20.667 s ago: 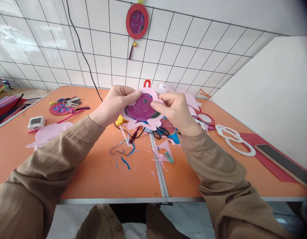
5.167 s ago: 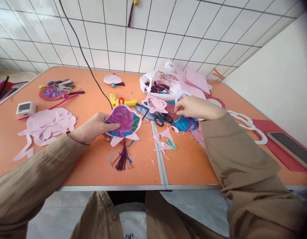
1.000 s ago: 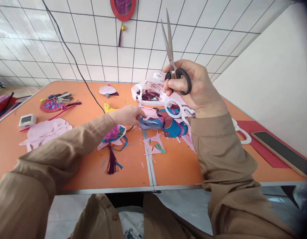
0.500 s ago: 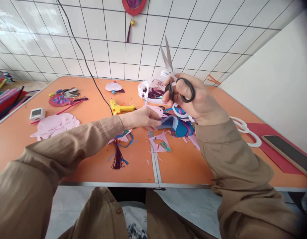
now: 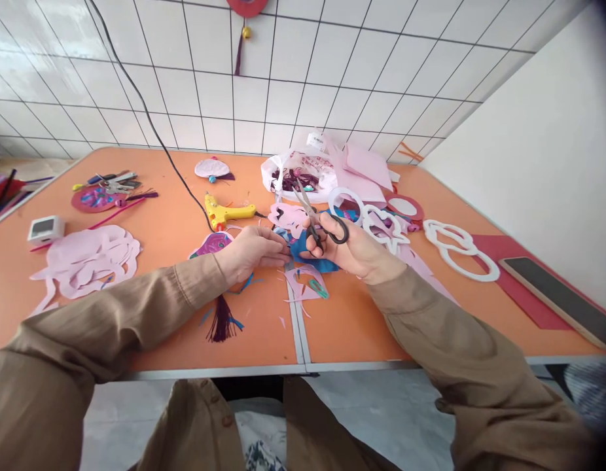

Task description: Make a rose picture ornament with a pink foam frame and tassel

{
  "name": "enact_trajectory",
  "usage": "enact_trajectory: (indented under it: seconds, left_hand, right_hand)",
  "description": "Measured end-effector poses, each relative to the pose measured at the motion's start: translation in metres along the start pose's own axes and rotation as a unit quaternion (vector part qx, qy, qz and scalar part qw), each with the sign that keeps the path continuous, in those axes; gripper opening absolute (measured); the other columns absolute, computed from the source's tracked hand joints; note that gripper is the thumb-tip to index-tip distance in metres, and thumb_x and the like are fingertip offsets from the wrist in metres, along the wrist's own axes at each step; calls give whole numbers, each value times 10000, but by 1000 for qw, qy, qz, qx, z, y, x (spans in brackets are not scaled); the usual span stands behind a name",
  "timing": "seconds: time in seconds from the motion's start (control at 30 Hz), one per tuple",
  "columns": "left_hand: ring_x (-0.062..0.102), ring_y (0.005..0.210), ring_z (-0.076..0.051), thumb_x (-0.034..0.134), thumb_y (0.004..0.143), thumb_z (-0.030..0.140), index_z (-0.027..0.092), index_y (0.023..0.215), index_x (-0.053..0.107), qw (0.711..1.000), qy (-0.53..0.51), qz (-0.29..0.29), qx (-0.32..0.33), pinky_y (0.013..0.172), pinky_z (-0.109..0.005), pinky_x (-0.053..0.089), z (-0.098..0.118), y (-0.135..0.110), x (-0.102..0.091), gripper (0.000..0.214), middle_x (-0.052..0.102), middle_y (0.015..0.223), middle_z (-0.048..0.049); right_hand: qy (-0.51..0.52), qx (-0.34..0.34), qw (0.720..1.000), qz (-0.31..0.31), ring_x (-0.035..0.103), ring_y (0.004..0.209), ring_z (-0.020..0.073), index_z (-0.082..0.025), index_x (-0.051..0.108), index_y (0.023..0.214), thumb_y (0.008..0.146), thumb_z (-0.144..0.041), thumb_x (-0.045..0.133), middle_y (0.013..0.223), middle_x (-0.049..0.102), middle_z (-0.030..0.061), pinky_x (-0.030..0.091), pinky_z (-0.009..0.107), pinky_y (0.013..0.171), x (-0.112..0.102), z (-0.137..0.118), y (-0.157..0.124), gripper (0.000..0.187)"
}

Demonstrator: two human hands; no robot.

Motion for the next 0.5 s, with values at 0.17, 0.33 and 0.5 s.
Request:
enact_trajectory:
  seconds: [0.17,0.33,0.5]
  left_hand:
    - [733,654,-137,743,870,74,158,705,601,1000,1,-1,-29,741,-269,610,-3,-3,12,233,722,674,-40]
    - [696,572,-136,703,802,-74,179,678,491,996,68,65,-8,703,-303,623,-2,0,21,353,577,555,55]
    - [720,609,-160,682,800,-43,158,702,595,992,124,18,-21,796,-355,638,19,-2,18,240,686,602,-17]
  right_hand:
    - [13,9,1000,-5,581,538,140,-244,680,879,747,-643,830,659,654,-11,608,351,660,2,2,-4,446]
    - [16,7,1000,-14,554,528,133,-250,672,838,748,-672,806,652,640,-13,607,363,664,9,1,-10,451]
    - [8,-36,999,-25,538,530,135,-276,697,835,697,-689,842,653,624,-23,632,425,754,8,-7,-16,459]
Point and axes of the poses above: each hand's wrist, its own y-axis towards the middle knuckle, its own x-axis out of the palm, z = x × y, the point moved 4 cm from there along y, towards the middle knuckle
